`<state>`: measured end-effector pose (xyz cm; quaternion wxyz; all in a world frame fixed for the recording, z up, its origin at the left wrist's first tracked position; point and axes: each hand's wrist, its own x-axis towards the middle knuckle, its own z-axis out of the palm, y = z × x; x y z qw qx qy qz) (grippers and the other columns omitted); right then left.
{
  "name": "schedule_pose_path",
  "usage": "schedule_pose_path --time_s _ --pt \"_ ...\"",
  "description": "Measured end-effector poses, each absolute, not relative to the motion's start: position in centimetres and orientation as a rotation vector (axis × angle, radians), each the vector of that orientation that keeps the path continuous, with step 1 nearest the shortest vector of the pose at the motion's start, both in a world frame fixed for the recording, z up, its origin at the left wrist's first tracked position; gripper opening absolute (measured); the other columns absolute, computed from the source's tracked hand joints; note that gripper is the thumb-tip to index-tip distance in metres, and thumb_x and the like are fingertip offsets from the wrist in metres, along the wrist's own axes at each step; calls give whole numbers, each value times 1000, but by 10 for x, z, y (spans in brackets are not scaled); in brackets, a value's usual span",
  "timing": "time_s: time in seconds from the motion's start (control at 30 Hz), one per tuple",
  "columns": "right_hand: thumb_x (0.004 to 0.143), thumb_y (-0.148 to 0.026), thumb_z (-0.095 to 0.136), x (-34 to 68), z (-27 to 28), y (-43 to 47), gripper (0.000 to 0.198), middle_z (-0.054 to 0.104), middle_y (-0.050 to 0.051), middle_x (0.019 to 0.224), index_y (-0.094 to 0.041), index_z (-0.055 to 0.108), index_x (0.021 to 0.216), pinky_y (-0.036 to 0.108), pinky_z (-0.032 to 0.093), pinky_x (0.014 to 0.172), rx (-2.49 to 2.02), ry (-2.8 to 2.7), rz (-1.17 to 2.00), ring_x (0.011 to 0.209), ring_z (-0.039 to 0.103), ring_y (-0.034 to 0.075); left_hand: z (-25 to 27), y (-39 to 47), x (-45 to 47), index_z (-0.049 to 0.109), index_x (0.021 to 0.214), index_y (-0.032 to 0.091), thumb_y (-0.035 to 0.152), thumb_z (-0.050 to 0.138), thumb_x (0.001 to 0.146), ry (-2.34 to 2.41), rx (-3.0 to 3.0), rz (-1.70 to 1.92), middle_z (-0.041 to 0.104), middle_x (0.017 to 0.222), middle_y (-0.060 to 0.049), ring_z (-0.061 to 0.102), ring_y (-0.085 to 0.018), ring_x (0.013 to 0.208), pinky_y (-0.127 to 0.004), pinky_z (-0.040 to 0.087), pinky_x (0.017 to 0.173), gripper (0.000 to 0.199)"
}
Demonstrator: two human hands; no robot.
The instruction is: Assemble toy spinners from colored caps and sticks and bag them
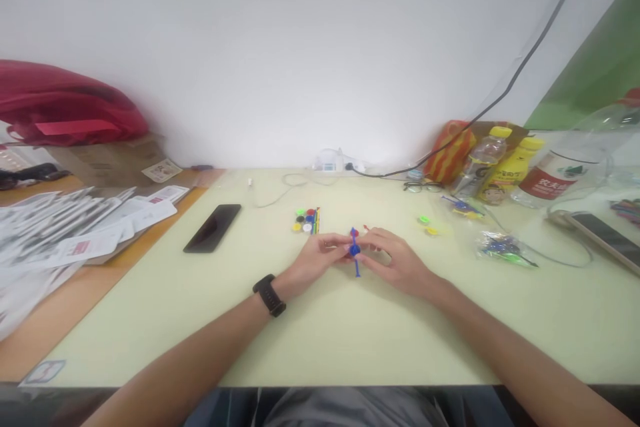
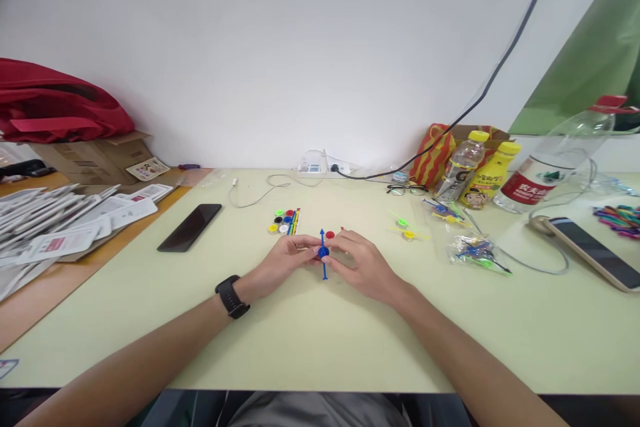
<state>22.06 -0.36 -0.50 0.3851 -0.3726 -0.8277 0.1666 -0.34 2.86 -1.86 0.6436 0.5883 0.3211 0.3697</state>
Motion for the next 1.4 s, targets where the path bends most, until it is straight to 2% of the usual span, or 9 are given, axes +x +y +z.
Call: schedule_pose_path --time_s 0.07,0.23,0.47,0.8,1.0,1.13,1.2,1.27,1.4 --pt "96 -28 63 219 -8 -3 17 72 4 94 -24 71 110 43 48 103 -943 -2084 486 84 65 20 -20 29 -4 76 109 17 41 76 87 728 1364 836 77 114 -12 75 -23 95 -40 58 93 33" --pt "94 -20 61 215 -17 2 20 72 3 89 -23 71 111 36 55 83 -982 -2051 602 76 65 18 -13 29 -5 76 110 17 35 74 88 754 1535 783 78 111 -11 74 -25 101 -38 57 93 28" --pt "94 -16 57 213 -24 3 24 75 6 104 -26 72 110 44 51 97 -1032 -2170 526 103 67 24 0 23 -7 79 104 24 30 72 85 933 2093 817 76 107 -7 68 -24 93 -33 51 75 22" --pt "95 -21 63 217 -25 8 9 72 4 96 -25 71 94 44 48 98 -1067 -2236 472 103 64 24 -5 24 -7 78 89 26 36 71 88 972 2261 792 73 96 -6 62 -26 93 -39 44 89 12" --pt "95 -18 62 213 -18 6 13 69 3 91 -23 70 86 44 45 96 -1126 -2288 419 98 59 23 -2 27 -3 75 81 24 33 74 82 1084 2333 689 69 96 -5 59 -26 90 -40 41 87 9" --pt "95 -23 64 216 -16 6 11 70 5 98 -25 74 93 46 44 99 -1106 -2289 393 101 58 25 -1 26 -3 74 82 24 32 73 82 1091 2312 684 68 98 -5 61 -26 92 -41 41 89 8" --pt "95 -29 64 218 -15 6 14 69 7 100 -25 74 104 43 47 94 -1131 -2222 390 99 60 25 -2 24 -5 74 88 24 33 74 82 1062 2286 709 68 102 -5 61 -27 97 -42 40 94 11" --pt "98 -37 59 220 -14 5 25 68 5 89 -24 71 115 36 50 76 -1224 -2112 443 83 62 22 -2 24 -7 73 99 25 35 74 83 1045 2207 766 68 110 -6 60 -28 105 -42 39 99 19" --pt "100 -50 50 222 -8 1 42 59 -2 64 -22 64 128 29 40 55 -1377 -1923 529 56 55 17 -2 26 -12 69 112 26 37 62 93 1104 1951 935 67 119 -6 56 -27 113 -40 39 98 23"
